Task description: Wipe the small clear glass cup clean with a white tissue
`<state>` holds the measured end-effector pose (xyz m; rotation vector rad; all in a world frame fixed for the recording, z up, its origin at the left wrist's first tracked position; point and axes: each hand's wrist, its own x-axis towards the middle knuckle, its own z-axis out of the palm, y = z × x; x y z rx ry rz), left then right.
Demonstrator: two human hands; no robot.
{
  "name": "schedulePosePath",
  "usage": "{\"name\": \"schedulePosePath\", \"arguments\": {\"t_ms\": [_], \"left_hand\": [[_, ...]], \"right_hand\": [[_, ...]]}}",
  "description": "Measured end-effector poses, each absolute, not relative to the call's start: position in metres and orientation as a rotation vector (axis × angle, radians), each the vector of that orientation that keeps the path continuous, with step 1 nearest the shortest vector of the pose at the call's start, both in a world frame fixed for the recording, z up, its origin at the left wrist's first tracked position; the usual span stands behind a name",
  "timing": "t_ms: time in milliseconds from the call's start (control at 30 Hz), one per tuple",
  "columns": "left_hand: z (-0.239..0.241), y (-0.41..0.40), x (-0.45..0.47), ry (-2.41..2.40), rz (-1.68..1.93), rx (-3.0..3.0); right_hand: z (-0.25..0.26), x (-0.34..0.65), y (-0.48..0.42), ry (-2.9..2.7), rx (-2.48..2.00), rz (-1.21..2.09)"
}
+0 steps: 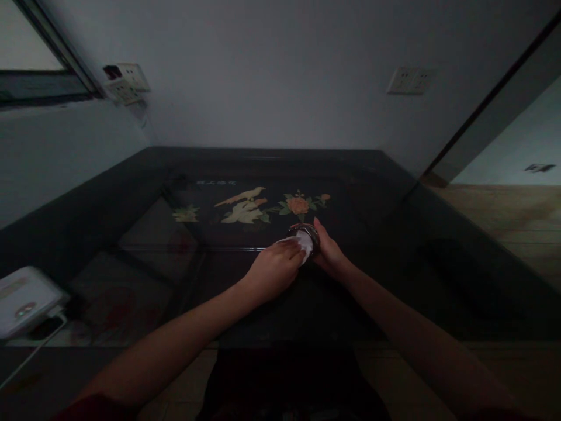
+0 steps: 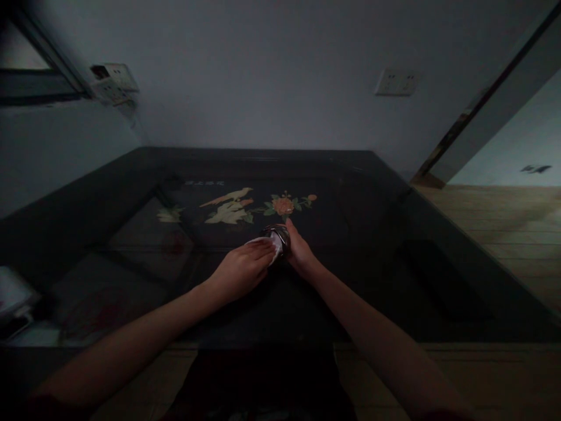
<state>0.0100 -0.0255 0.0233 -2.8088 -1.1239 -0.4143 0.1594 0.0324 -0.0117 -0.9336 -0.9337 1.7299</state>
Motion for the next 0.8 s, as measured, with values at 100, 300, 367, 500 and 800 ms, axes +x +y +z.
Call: {"name": "schedulePosePath", "arguments": {"t_ms": [100,300,367,500,800], "left_hand": [[0.022,-0.031,0.015,-1.174,-0.371,-2.764],[0.028,-0.042,0.023,-1.404,-0.242,-2.824],[0.030,-0.041,0.022,-1.575,-0.291,-2.891],[0.027,-0.034,0.019,-1.890,-0.781,-3.010],[0.029,-0.034,0.018,-1.655,-0.446,-3.006]], "right_hand": [[-0.009,0.159,0.030,-1.006,-0.927,1.733],[-0.008,0.159,0.025,-1.210,-0.908,1.674],[-0.008,0.159,0.024,-1.228,-0.912,1.662],[-0.006,0.160,0.023,-1.221,-0.936,1.650],[-0.010,0.160,0.025,-1.179,-0.902,1.636]]}}
